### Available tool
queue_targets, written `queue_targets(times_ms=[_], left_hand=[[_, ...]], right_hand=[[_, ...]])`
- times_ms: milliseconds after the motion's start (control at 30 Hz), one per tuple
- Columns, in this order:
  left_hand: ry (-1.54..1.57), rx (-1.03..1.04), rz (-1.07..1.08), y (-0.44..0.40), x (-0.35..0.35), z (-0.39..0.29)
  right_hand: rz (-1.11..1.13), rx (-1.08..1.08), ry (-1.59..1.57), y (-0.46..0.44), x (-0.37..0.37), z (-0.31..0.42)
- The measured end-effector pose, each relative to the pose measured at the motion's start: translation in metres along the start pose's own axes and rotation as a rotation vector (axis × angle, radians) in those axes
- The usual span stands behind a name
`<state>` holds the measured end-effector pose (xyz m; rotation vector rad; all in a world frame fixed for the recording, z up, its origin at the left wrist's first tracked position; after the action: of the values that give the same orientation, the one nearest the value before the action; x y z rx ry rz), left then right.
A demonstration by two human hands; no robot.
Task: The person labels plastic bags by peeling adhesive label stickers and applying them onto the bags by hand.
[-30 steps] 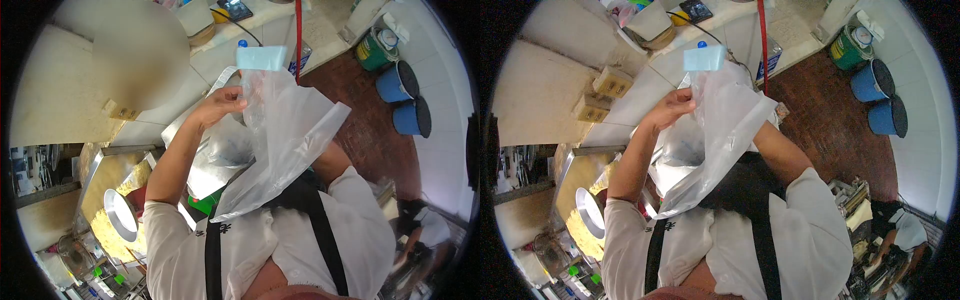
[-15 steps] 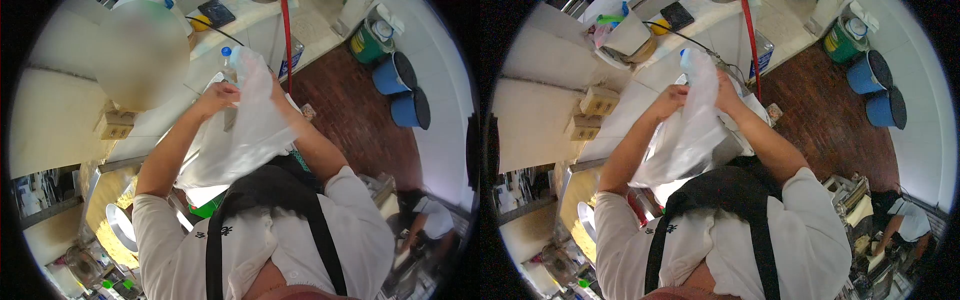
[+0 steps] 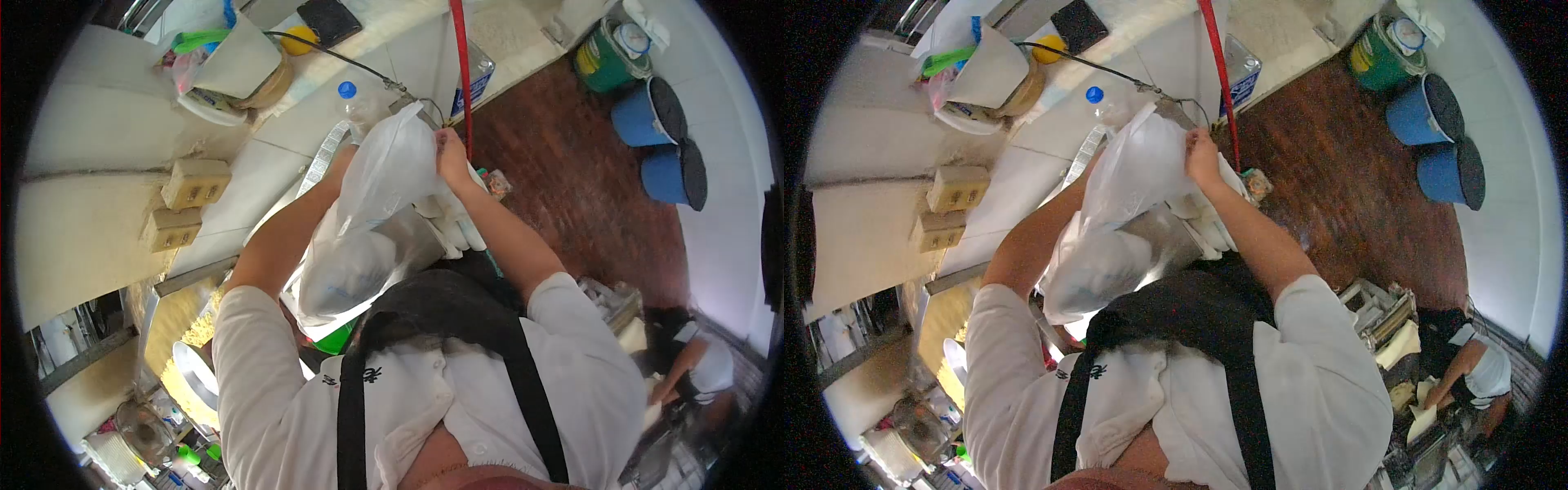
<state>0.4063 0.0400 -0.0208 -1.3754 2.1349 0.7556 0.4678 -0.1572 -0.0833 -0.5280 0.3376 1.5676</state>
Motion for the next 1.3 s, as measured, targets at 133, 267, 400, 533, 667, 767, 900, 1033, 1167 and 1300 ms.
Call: queue_targets(times_ms=[133,267,400,533,667,767,900,1033,1167,1300], left_hand=[[-0.057,0.017,0.091,-0.02,0.028,0.029],[-0.11,0.058,0.086,-0.03,0.052,0.045],[-0.116,0.062,0.077,-0.028,0.064,0.049],[-0.086,-0.074,0.135,-0.012,0.054,0.055],[0.014,-0.132,0.14,0.008,0.011,0.013],[0.005,0.06,0.056,0.002,0.007,-0.02],[-0.161,0.167,-0.004,-0.012,0.028,-0.015],[-0.259,0.138,0.007,-0.02,0.043,0.0],[-0.024,-0.168,0.204,0.004,0.02,0.026],[0.085,-0.205,0.079,0.03,-0.026,-0.027]], right_hand=[[0.116,-0.074,0.138,-0.011,0.031,-0.031],[0.231,0.136,0.065,-0.013,0.043,-0.055],[0.265,0.064,0.204,-0.022,0.057,-0.056],[0.138,-0.044,0.083,-0.024,0.008,-0.026],[0.335,-0.158,-0.352,0.012,-0.068,0.107],[0.338,-0.386,-0.205,0.029,-0.035,0.139],[0.5,-0.36,-0.166,0.023,0.017,0.084],[0.69,-0.078,-0.021,0.014,0.016,0.041],[0.359,-0.085,-0.304,0.001,-0.028,0.055],[0.176,-0.386,-0.194,0.03,-0.079,0.185]])
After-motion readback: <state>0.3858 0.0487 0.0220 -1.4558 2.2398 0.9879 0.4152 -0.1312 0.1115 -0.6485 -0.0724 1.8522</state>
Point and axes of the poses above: each hand's wrist, its own y-axis away from the middle knuckle, its own x-axis out of the palm, z = x × y, the point moved 10 cm from there along -y, towards the middle knuckle, and after that the axes turned 4 degrees about y, right-handed, at the moved point
